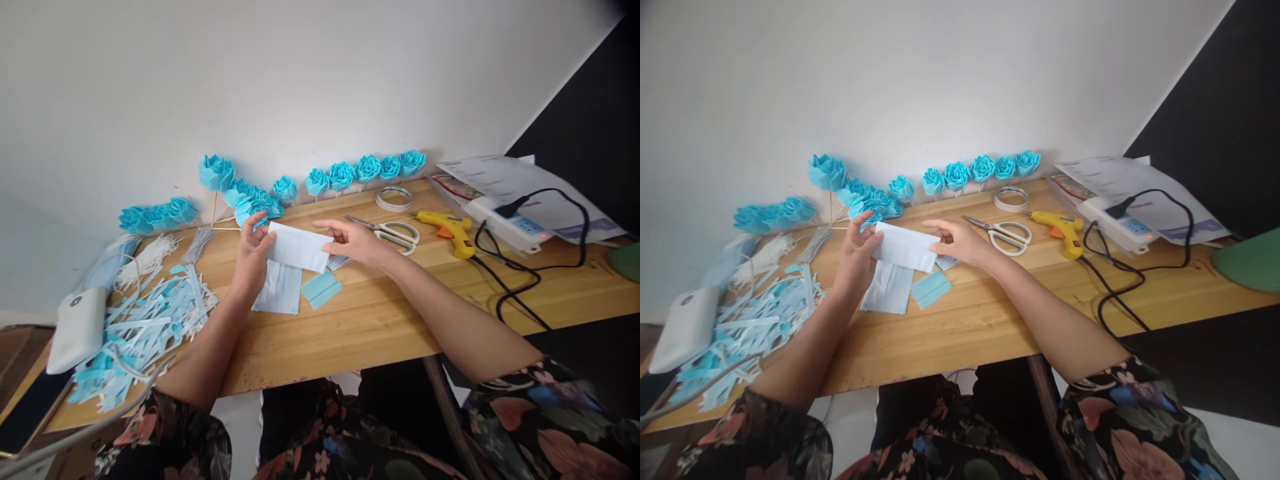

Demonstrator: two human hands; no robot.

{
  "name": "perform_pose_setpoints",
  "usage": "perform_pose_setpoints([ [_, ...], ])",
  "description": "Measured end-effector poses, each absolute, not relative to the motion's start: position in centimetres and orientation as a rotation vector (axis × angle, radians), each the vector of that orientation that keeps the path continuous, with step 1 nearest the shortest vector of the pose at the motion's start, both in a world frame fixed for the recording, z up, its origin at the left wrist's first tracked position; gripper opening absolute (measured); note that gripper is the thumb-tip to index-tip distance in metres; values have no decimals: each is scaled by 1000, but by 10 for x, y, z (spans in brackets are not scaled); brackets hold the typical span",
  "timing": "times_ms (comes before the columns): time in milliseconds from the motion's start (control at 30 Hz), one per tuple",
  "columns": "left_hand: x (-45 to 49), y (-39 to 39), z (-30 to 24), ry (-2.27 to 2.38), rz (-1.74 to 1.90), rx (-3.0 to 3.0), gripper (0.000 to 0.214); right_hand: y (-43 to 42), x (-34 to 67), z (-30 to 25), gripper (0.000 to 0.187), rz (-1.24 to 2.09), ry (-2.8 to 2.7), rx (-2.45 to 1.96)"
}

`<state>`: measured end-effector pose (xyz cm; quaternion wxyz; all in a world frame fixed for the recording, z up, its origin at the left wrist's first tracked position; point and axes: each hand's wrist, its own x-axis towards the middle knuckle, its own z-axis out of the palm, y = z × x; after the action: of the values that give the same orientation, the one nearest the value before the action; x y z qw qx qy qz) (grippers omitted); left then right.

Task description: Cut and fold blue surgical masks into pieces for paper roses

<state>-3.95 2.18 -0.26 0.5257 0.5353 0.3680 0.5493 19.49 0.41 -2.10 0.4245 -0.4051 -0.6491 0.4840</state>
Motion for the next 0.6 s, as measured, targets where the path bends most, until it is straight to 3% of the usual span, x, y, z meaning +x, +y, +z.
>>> perform_pose_setpoints([
  [133,-40,19,2,835,1157,1194,59,-3,193,-14,62,1451,-1786,-909],
  [267,-35,10,5,743,981,1292,66,-9,189,-3,57,1535,-1665,-840],
  [467,-26,-4,7,724,886,1381,72,-17,174,-4,32,1421,-1631,-1031],
  [600,-23,-4,2,783,966,1306,75,-20,169,-3,33,1249,-1516,-1061],
])
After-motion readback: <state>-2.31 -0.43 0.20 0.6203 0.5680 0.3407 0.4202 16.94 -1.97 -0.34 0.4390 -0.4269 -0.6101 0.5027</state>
